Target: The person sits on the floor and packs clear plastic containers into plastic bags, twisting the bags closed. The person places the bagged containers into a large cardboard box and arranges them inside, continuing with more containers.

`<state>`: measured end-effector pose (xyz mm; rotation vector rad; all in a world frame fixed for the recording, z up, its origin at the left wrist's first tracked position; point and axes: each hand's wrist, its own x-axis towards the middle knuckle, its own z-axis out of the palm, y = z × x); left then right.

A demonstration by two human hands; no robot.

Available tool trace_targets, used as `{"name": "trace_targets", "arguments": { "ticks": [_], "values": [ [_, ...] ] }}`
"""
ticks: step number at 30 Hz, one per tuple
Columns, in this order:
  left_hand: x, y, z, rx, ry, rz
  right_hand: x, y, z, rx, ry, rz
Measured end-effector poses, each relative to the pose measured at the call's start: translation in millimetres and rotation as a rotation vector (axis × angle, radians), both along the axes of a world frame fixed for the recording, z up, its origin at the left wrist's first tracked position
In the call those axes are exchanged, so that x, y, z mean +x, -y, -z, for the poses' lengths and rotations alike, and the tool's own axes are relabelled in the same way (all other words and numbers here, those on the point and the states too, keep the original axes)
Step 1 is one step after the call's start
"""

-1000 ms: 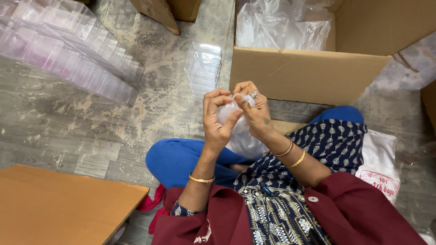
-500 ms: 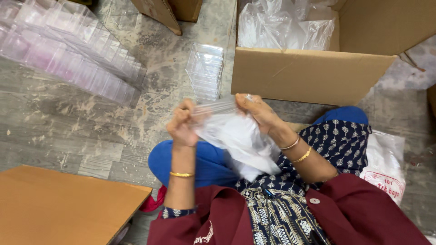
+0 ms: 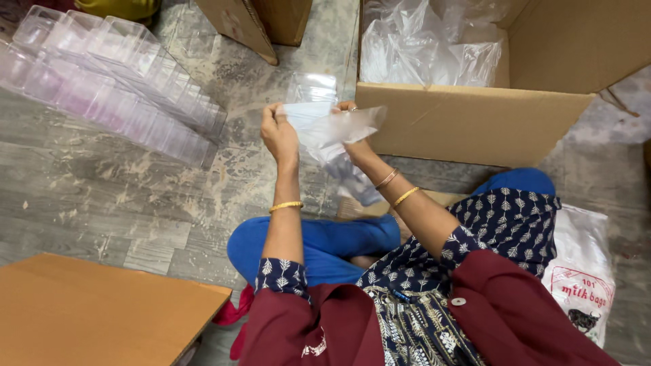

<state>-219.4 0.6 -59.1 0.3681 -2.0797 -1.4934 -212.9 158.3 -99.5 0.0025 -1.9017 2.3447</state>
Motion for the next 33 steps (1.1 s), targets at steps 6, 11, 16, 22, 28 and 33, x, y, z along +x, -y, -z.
{"name": "trace_targets", "arguments": {
  "ticks": [6,11,16,22,28,33],
  "values": [
    [51.2,5.9,-4.2,0.267,0.000,0.171,32.1,-27.7,42.5,-0.242,-0.036,-0.270],
    [162.8,27.3,-5.3,0.762,0.133,0.338,103.2,-58.9,37.1,-0.282,0.214,-0.436],
    [235.8,56.6,40.3,0.985,0.414,0.219,153.2,-12.4,80.3,-0.332,0.782,-0.482],
    [215.7,51.8,101.8,0.274,0.361,0.060,151.7,17.8,140.0,-0.254,0.452,-0.488],
    [196.7,40.5,81.1,0.362,0.499,0.254,150.1,-15.5,139.2,-0.161,0.395,-0.489],
    [220.5,34.5,43.4,0.656,0.655,0.853,155.4,-57.7,96.4,-0.003,0.088,-0.525]
  ]
}}
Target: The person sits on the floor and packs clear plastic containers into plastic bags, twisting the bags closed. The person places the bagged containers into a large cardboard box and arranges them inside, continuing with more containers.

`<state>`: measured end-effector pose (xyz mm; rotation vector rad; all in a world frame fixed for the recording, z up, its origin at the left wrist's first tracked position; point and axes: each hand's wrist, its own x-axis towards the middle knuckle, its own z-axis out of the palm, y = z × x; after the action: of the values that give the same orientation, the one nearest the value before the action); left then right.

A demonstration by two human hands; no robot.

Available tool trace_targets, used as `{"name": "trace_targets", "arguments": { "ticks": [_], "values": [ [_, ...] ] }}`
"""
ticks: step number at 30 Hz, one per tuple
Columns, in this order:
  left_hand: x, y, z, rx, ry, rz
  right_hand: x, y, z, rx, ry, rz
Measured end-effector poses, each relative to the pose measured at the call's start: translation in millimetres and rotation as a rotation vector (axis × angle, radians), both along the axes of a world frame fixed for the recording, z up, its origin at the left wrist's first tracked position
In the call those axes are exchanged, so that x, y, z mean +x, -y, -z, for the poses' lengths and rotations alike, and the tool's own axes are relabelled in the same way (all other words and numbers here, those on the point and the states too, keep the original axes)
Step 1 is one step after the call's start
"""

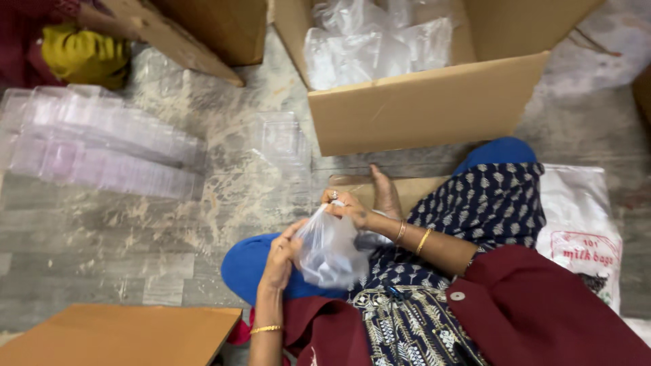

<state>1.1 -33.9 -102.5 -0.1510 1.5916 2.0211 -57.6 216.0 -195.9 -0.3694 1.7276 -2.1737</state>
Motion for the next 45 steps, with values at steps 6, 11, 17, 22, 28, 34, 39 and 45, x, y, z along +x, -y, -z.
{"name": "trace_targets", "arguments": {
  "ticks": [6,11,17,22,28,34,39,45],
  "values": [
    [16.9,-78.9,-27.6,0.001,0.091,0.542,6.6,-46.3,-71.0,0.289,-0.329,0.013],
    [10.7,-124.8,-49.2,0.015,0.068,0.598,23.1,-116.7,-85.3,0.510,-0.372,0.225],
    [-46.9,-146.3,-108.4,-0.193,-0.403,0.394,72.5,-300.7,-34.8,0.328,-0.420,0.964],
    [-132.8,-196.2,-205.9,-0.404,-0.754,0.137,160.8,-488.4,24.9,0.503,-0.236,1.423],
    [-219.6,-317.1,-243.5,-0.347,-0.993,0.481,265.6,-550.5,53.9,1.483,0.060,1.398],
    [-300.9,-417.8,-192.7,-0.564,-1.167,0.583,247.3,-527.6,44.5,1.462,0.504,1.296],
    [-365.1,-494.3,-143.3,-0.628,-1.148,0.717,224.5,-519.6,30.0,1.614,0.705,1.328],
    [-451.2,-581.3,-14.4,-0.695,-0.980,0.963,211.2,-537.9,14.7,1.689,0.759,1.180]
  ]
}}
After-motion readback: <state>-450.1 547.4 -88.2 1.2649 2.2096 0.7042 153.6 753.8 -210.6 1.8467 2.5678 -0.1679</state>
